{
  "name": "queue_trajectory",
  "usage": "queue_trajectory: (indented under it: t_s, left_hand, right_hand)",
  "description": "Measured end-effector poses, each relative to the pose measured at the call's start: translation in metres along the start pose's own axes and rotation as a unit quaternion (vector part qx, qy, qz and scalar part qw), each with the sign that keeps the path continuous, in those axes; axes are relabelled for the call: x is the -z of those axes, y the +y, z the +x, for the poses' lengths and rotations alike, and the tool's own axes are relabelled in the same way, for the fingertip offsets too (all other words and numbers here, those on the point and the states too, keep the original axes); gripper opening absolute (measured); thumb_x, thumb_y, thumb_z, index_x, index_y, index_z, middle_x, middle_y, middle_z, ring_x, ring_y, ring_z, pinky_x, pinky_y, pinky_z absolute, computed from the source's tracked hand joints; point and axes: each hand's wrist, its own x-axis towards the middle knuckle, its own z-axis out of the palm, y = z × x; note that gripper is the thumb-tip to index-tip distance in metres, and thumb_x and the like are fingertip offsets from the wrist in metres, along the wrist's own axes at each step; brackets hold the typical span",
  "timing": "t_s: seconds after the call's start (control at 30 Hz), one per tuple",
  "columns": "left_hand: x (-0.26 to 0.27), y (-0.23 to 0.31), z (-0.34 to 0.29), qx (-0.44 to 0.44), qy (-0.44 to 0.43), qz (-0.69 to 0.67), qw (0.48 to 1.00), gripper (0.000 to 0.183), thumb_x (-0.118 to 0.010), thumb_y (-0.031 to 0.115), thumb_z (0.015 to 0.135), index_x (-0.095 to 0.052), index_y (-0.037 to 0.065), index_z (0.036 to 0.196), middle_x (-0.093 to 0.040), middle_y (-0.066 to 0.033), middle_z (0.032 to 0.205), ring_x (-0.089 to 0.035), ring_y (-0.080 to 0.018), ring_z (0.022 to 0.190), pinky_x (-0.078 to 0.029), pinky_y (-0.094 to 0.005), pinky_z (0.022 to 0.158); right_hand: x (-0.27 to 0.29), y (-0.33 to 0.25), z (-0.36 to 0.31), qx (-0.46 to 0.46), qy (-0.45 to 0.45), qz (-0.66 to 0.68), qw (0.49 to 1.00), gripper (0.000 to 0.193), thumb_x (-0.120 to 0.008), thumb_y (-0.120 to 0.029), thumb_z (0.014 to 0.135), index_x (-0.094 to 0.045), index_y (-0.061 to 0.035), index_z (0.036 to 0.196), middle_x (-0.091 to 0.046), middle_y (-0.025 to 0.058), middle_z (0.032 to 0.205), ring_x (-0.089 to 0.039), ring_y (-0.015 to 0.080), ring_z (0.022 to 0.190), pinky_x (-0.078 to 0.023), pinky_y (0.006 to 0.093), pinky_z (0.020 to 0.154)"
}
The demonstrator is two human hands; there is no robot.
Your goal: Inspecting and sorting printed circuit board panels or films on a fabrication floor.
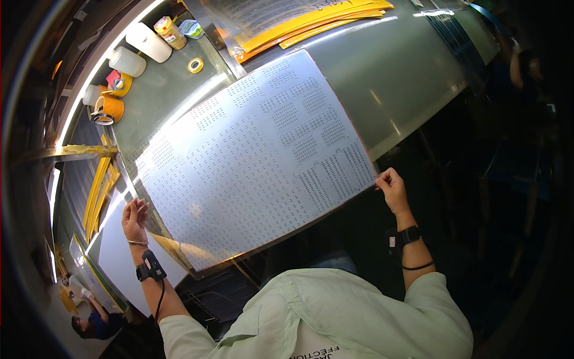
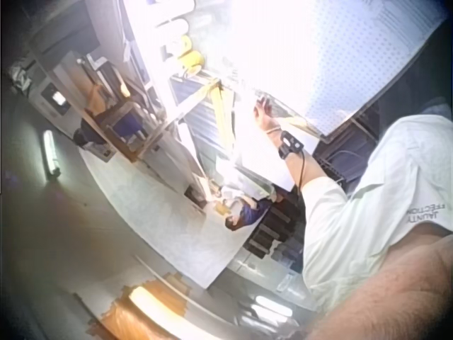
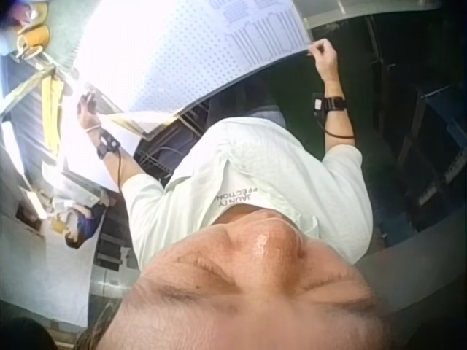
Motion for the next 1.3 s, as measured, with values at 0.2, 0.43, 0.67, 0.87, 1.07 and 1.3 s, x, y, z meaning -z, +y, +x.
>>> queue_trajectory:
  t_s: [0.2, 0.43, 0.67, 0.87, 1.07, 1.3]
  left_hand:
    - [0.007, -0.009, 0.005, 0.026, -0.004, -0.01, 1.0, 0.021, -0.054, 0.023, 0.088, -0.059, 0.007, 0.101, -0.065, -0.004, 0.09, -0.063, -0.015, 0.078, -0.046, -0.0192, 0.058]
    - [0.009, -0.019, 0.01, 0.049, -0.029, -0.037, 0.998, 0.021, -0.053, 0.022, 0.088, -0.058, 0.006, 0.101, -0.064, -0.0045, 0.09, -0.063, -0.0154, 0.078, -0.047, -0.0207, 0.06]
    - [-0.002, -0.013, 0.008, 0.051, -0.011, -0.018, 0.998, 0.019, -0.053, 0.021, 0.088, -0.059, 0.006, 0.099, -0.064, -0.0049, 0.089, -0.063, -0.0166, 0.077, -0.047, -0.0227, 0.06]
    - [0.008, 0.0, 0.0, 0.184, -0.136, 0.016, 0.973, 0.023, -0.057, 0.027, 0.085, -0.055, 0.007, 0.097, -0.062, -0.0058, 0.08, -0.061, -0.0176, 0.072, -0.048, -0.0279, 0.065]
    - [-0.041, -0.04, 0.029, 0.085, 0.041, 0.095, 0.991, 0.02, -0.059, 0.025, 0.083, -0.059, 0.005, 0.084, -0.061, -0.0061, 0.072, -0.061, -0.0127, 0.058, -0.046, -0.0224, 0.048]
    - [-0.081, -0.032, 0.049, -0.054, 0.246, 0.358, 0.899, 0.024, -0.07, 0.019, 0.072, -0.057, 0.009, 0.088, -0.062, -0.0119, 0.075, -0.062, -0.0248, 0.069, -0.049, -0.0349, 0.063]
  right_hand:
    - [-0.007, -0.007, -0.004, 0.085, 0.037, -0.15, 0.984, 0.012, -0.057, 0.0, 0.078, -0.045, -0.0024, 0.075, -0.049, 0.002, 0.064, -0.047, 0.0087, 0.058, -0.041, 0.0228, 0.055]
    - [0.001, -0.004, -0.011, 0.049, -0.008, -0.044, 0.998, 0.015, -0.057, 0.001, 0.078, -0.043, -0.0036, 0.074, -0.047, 0.0015, 0.068, -0.044, 0.008, 0.06, -0.04, 0.0217, 0.056]
    - [0.0, -0.002, -0.011, 0.056, 0.026, -0.075, 0.995, 0.014, -0.056, 0.0, 0.078, -0.043, -0.0032, 0.073, -0.044, 0.0023, 0.065, -0.043, 0.0091, 0.059, -0.039, 0.0226, 0.055]
    - [0.016, 0.012, 0.012, 0.129, 0.039, -0.155, 0.979, 0.012, -0.054, 0.0, 0.074, -0.043, -0.0041, 0.072, -0.039, 0.0021, 0.065, -0.038, 0.011, 0.061, -0.036, 0.0249, 0.056]
    - [0.055, 0.035, 0.008, 0.033, -0.013, -0.066, 0.997, 0.028, -0.049, 0.003, 0.077, -0.045, -0.0055, 0.104, -0.05, 0.0015, 0.081, -0.048, 0.0088, 0.068, -0.038, 0.0203, 0.056]
    - [0.059, 0.053, 0.018, 0.012, -0.008, -0.098, 0.995, 0.027, -0.045, 0.005, 0.077, -0.045, -0.0037, 0.103, -0.048, 0.0003, 0.078, -0.045, 0.0066, 0.065, -0.037, 0.0196, 0.057]
